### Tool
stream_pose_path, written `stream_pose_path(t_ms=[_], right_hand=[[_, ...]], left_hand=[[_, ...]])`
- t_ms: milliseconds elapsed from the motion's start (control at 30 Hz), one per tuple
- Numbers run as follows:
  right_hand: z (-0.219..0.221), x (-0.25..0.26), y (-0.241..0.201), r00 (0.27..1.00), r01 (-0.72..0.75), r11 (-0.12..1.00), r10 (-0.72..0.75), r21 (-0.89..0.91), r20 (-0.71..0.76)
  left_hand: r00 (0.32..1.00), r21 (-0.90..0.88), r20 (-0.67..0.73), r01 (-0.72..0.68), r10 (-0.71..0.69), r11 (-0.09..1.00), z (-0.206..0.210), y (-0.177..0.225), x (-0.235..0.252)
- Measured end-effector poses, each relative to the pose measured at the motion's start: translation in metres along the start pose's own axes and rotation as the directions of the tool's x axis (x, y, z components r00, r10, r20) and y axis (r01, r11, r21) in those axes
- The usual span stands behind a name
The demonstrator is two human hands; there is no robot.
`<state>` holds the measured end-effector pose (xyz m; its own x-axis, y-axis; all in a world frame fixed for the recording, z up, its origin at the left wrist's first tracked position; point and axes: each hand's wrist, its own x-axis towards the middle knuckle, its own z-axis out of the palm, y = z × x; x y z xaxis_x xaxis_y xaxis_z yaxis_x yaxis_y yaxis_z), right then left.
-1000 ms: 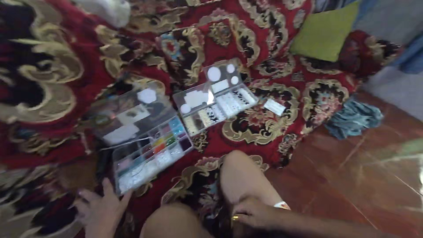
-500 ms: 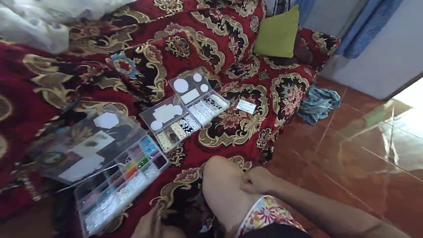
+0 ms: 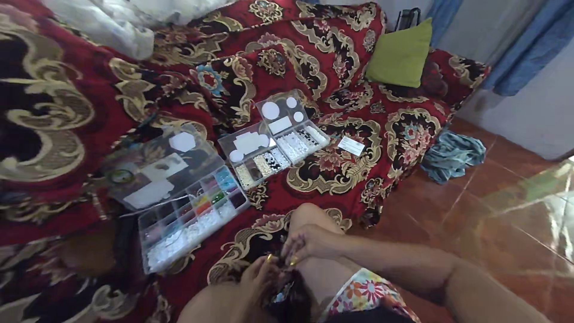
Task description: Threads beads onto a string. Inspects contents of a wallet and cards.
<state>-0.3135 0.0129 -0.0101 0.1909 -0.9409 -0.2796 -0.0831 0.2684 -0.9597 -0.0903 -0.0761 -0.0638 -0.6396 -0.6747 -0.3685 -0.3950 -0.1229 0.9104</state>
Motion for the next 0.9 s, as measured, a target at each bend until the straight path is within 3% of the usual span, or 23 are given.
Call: stream_pose_path(t_ms=[133,233,300,400,567,600,667,700,733,800,900], right_hand=[[0.025,0.052,0.018,0.996,-0.040,0.891,0.073,0.452,-0.055],[0.033,0.074,0.037,0.994,-0.046,0.728,0.103,0.684,-0.043],[0.032,0.077,0.043,0.994,-0.038,0.680,0.104,0.732,-0.045],[0.034,0.065,0.022,0.978,-0.044,0.672,0.180,0.739,-0.105],[0.022,0.071,0.053,0.993,-0.012,0.604,0.101,0.797,-0.062],[0.025,0.072,0.054,0.992,0.015,0.641,0.086,0.768,-0.091],[0.034,0.073,0.059,0.988,0.098,0.840,-0.017,0.533,-0.155],[0.040,0.072,0.061,0.985,0.134,0.946,-0.095,0.295,-0.145],[0.047,0.069,0.062,0.979,0.184,0.983,-0.181,0.023,-0.094],[0.063,0.067,0.063,0.967,0.254,0.898,-0.246,-0.360,0.069],[0.070,0.067,0.068,0.948,0.318,0.841,-0.281,-0.438,0.149]], left_hand=[[0.972,-0.263,-0.108,0.174,-0.208,0.949,0.003,-0.009,0.006],[0.941,-0.540,-0.188,0.139,-0.281,0.830,-0.004,-0.010,0.014],[0.949,-0.650,-0.170,0.096,-0.267,0.754,-0.010,-0.008,0.017],[0.968,-0.650,-0.105,0.105,-0.226,0.753,-0.013,-0.006,0.018],[0.969,-0.680,-0.003,0.179,-0.247,0.711,-0.012,-0.006,0.024],[0.965,-0.703,0.039,0.210,-0.259,0.679,-0.011,-0.004,0.024],[0.967,-0.756,0.115,0.235,-0.229,0.611,-0.013,-0.008,0.027],[0.969,-0.774,0.134,0.234,-0.209,0.588,-0.013,-0.012,0.028],[0.971,-0.787,0.139,0.228,-0.195,0.573,-0.014,-0.015,0.030],[0.967,-0.801,0.139,0.236,-0.213,0.551,-0.014,-0.019,0.034],[0.944,-0.828,0.117,0.264,-0.308,0.495,-0.013,-0.015,0.034]])
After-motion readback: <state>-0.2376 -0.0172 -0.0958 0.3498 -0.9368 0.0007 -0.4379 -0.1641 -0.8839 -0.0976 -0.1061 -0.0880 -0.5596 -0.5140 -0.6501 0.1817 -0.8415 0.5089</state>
